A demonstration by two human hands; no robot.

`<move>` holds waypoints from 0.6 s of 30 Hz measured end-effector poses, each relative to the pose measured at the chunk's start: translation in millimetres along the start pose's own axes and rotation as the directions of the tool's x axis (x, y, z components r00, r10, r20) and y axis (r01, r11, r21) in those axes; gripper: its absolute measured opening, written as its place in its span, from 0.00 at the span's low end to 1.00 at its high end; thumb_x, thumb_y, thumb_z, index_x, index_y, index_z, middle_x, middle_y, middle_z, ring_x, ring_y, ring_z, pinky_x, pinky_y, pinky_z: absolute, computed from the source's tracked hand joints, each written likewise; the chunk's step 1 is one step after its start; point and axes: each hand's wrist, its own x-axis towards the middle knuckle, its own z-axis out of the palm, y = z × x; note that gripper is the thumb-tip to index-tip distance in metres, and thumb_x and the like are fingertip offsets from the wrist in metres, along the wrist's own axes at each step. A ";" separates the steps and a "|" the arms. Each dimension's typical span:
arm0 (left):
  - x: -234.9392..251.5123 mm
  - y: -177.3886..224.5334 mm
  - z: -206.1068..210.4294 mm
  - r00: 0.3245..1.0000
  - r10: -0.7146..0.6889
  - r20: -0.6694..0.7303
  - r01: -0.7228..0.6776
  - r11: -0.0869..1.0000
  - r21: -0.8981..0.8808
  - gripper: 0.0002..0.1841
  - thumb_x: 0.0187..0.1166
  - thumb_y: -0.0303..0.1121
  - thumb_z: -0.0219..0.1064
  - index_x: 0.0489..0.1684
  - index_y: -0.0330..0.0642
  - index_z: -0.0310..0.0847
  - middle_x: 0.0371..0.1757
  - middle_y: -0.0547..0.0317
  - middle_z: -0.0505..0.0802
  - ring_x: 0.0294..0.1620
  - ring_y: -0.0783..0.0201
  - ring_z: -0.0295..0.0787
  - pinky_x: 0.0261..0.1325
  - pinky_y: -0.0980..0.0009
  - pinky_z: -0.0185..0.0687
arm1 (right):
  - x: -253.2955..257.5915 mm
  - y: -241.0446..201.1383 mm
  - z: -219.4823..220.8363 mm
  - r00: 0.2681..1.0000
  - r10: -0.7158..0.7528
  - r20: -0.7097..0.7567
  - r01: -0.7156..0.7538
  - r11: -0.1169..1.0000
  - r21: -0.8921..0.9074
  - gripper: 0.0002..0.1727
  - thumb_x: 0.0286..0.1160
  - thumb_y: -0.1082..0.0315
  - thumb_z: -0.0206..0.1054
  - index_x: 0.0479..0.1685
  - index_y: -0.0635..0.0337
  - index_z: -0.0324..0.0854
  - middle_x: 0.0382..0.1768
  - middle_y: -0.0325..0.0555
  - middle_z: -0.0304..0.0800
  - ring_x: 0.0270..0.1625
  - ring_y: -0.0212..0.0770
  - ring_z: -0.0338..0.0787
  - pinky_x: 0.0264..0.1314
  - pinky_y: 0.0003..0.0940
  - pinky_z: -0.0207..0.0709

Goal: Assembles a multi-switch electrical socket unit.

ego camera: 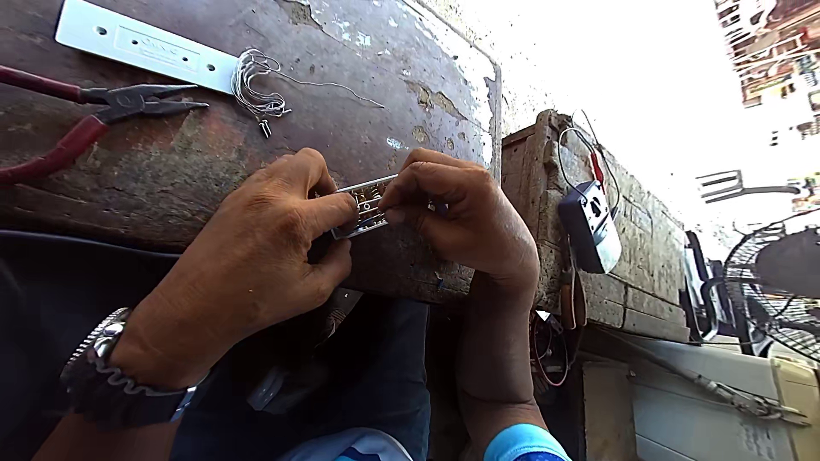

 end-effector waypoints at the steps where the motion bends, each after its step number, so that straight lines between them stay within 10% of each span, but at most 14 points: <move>1: -0.2 -0.5 -0.1 1.000 -0.003 -0.002 0.003 1.000 -0.004 0.14 0.68 0.45 0.64 0.43 0.55 0.93 0.46 0.64 0.82 0.48 0.63 0.79 0.45 0.64 0.75 | 0.7 -0.4 1.0 1.000 0.000 0.005 0.000 1.000 -0.030 0.04 0.77 0.74 0.70 0.41 0.65 0.90 0.37 0.43 0.84 0.41 0.34 0.85 0.45 0.29 0.83; 18: 0.8 11.0 10.7 0.986 -0.087 -0.143 0.084 0.996 -0.024 0.13 0.76 0.43 0.66 0.46 0.49 0.94 0.55 0.57 0.89 0.60 0.57 0.83 0.56 0.57 0.77 | 4.7 1.0 11.1 0.999 0.005 0.053 0.006 0.981 -0.192 0.06 0.80 0.69 0.67 0.38 0.62 0.86 0.34 0.41 0.84 0.40 0.34 0.86 0.46 0.31 0.83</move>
